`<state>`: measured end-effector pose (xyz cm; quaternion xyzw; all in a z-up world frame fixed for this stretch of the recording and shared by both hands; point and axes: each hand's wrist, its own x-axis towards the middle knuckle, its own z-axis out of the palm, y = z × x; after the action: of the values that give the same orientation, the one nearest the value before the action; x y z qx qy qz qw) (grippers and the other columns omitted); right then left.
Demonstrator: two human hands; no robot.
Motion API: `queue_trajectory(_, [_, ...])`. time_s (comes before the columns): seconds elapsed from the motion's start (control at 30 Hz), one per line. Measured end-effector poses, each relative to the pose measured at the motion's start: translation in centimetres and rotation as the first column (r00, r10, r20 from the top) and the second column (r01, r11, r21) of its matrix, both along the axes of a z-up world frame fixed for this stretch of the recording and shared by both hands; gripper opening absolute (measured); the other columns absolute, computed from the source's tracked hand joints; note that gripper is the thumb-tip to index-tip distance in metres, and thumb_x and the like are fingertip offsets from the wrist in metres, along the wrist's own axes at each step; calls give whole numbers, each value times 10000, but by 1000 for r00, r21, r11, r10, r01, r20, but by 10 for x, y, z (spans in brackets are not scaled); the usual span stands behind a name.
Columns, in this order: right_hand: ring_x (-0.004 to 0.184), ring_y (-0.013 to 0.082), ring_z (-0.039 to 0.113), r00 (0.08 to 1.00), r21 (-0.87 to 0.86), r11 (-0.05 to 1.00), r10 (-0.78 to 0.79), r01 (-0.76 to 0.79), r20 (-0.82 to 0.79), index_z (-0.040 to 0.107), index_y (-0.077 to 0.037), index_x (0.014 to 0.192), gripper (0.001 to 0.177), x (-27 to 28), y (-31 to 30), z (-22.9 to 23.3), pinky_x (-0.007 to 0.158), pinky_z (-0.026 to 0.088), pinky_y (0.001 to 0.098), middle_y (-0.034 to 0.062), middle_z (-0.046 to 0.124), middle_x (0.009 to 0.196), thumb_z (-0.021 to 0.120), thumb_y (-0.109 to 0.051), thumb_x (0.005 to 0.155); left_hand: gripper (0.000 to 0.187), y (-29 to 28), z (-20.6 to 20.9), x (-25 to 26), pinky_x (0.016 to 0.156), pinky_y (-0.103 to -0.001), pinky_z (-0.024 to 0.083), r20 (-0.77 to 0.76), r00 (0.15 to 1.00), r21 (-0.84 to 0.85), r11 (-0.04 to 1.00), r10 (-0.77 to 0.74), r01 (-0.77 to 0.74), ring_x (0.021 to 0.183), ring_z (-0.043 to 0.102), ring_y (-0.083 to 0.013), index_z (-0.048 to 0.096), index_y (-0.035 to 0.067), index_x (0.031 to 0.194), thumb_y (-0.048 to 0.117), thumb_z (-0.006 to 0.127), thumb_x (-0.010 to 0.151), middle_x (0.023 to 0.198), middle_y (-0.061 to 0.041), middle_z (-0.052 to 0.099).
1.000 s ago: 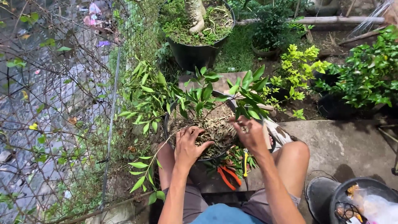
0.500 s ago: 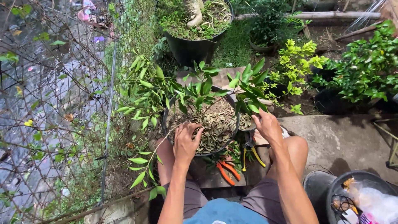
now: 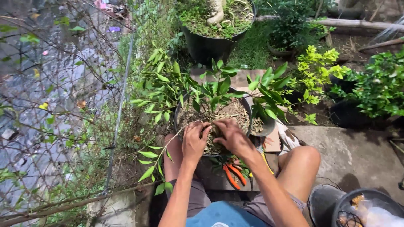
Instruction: The person wires and shapes the branches of a bonsai tree while adjusting the soil in its pot.
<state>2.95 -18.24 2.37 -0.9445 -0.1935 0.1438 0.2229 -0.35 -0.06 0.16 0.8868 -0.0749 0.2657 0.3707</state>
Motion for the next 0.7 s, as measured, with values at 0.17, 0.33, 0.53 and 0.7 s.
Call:
queue_trajectory(0.17, [1162, 238, 678, 971, 414, 910, -95, -5, 219, 692, -178, 1282, 339, 5, -2, -20, 1019, 530, 384, 62, 723, 1154, 736, -239, 951, 165, 0, -1, 0, 927, -388, 522, 61, 996, -18, 998, 69, -68, 942, 735, -251, 715, 155, 1048, 297, 634, 1030, 922, -48, 782])
queue_trajectory(0.33, [1135, 210, 661, 706, 32, 996, -85, 88, 704, 679, -281, 1312, 359, 28, -24, -61, 986, 546, 351, -11, 691, 1159, 656, -420, 983, 181, -4, -3, 1, 917, -390, 529, 74, 990, 2, 992, 124, -124, 938, 738, -257, 729, 118, 1014, 269, 631, 1036, 908, -71, 780])
queue_trajectory(0.53, [1223, 232, 522, 869, -80, 996, 12, 32, 494, 598, -217, 1379, 580, 11, 3, -11, 1007, 436, 405, 21, 577, 1264, 480, -644, 1004, 170, -3, -30, 3, 978, -457, 501, 81, 971, 32, 973, 226, -229, 1053, 674, -381, 699, -22, 1077, 69, 586, 990, 1036, -217, 728])
queue_trajectory(0.7, [1190, 266, 610, 949, 111, 986, 85, -124, 305, 662, -169, 1313, 474, 8, 8, -30, 1009, 461, 406, 79, 689, 1165, 519, -523, 1032, 229, -8, -16, 6, 1054, -484, 453, 38, 973, 76, 971, 226, -229, 1134, 637, -432, 677, -103, 1128, 16, 540, 989, 1131, -293, 692])
